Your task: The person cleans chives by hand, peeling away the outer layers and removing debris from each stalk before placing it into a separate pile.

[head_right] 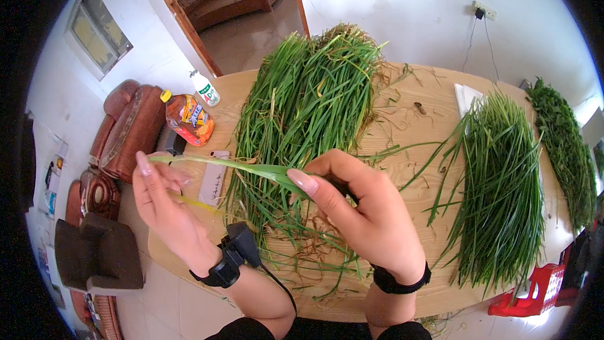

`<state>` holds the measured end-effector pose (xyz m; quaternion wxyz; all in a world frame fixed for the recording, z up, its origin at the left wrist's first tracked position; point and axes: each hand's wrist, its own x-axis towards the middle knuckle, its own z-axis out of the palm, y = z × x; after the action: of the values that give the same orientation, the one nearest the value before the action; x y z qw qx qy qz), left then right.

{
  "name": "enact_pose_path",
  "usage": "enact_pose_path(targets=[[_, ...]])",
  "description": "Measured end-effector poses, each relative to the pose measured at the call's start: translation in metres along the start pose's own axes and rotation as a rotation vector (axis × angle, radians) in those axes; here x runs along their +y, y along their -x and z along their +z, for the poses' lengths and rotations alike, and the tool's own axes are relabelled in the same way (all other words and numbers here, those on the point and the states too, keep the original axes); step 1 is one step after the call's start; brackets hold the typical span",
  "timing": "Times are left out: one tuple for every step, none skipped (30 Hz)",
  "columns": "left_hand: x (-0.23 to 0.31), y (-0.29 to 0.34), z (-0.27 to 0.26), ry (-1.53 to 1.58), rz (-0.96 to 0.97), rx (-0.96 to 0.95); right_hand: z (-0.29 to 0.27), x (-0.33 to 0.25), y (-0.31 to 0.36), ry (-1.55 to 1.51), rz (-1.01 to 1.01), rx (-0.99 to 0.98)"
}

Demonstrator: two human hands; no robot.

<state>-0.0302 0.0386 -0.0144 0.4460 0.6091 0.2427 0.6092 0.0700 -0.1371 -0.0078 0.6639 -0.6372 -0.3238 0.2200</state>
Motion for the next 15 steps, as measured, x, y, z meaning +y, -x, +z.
enact_pose_path(targets=[[-0.005,-0.003,-0.004,0.007,-0.028,0.108,-0.003,0.001,0.001,0.011,0.004,0.025],[-0.005,-0.006,-0.008,0.037,-0.043,0.252,-0.005,0.001,0.002,0.01,0.001,0.026],[-0.007,-0.008,-0.025,0.039,-0.041,0.251,-0.006,0.001,0.002,-0.016,-0.023,0.075],[-0.006,-0.01,-0.042,0.115,0.022,0.292,-0.007,0.0,0.003,-0.044,-0.049,0.121],[-0.004,-0.011,-0.053,0.375,0.141,0.291,-0.009,0.002,0.002,-0.045,-0.052,0.127],[-0.001,-0.008,-0.065,1.083,0.251,0.108,-0.011,0.003,0.001,-0.06,-0.04,0.134],[0.011,-0.003,-0.072,1.636,0.323,-0.159,-0.012,0.001,0.002,-0.079,-0.033,0.136],[0.02,0.004,-0.073,1.88,0.352,-0.4,-0.013,0.002,0.002,-0.076,-0.033,0.148],[0.025,0.007,-0.072,2.002,0.36,-0.592,-0.013,0.002,0.001,-0.054,-0.027,0.14],[0.032,0.008,-0.071,2.046,0.359,-0.718,-0.01,0.002,0.002,-0.039,-0.017,0.124],[0.036,0.005,-0.068,2.047,0.348,-0.783,-0.009,0.001,0.003,-0.045,-0.015,0.126],[0.038,0.003,-0.065,2.013,0.326,-0.812,-0.007,-0.001,0.004,0.038,-0.018,0.091],[0.036,0.0,-0.061,1.973,0.296,-0.825,-0.006,-0.001,0.002,0.126,-0.027,0.058],[0.035,-0.003,-0.057,1.901,0.259,-0.816,-0.003,0.0,0.002,0.144,-0.054,0.04],[0.035,-0.004,-0.053,1.758,0.222,-0.764,-0.002,0.001,0.003,0.14,-0.059,0.038]])
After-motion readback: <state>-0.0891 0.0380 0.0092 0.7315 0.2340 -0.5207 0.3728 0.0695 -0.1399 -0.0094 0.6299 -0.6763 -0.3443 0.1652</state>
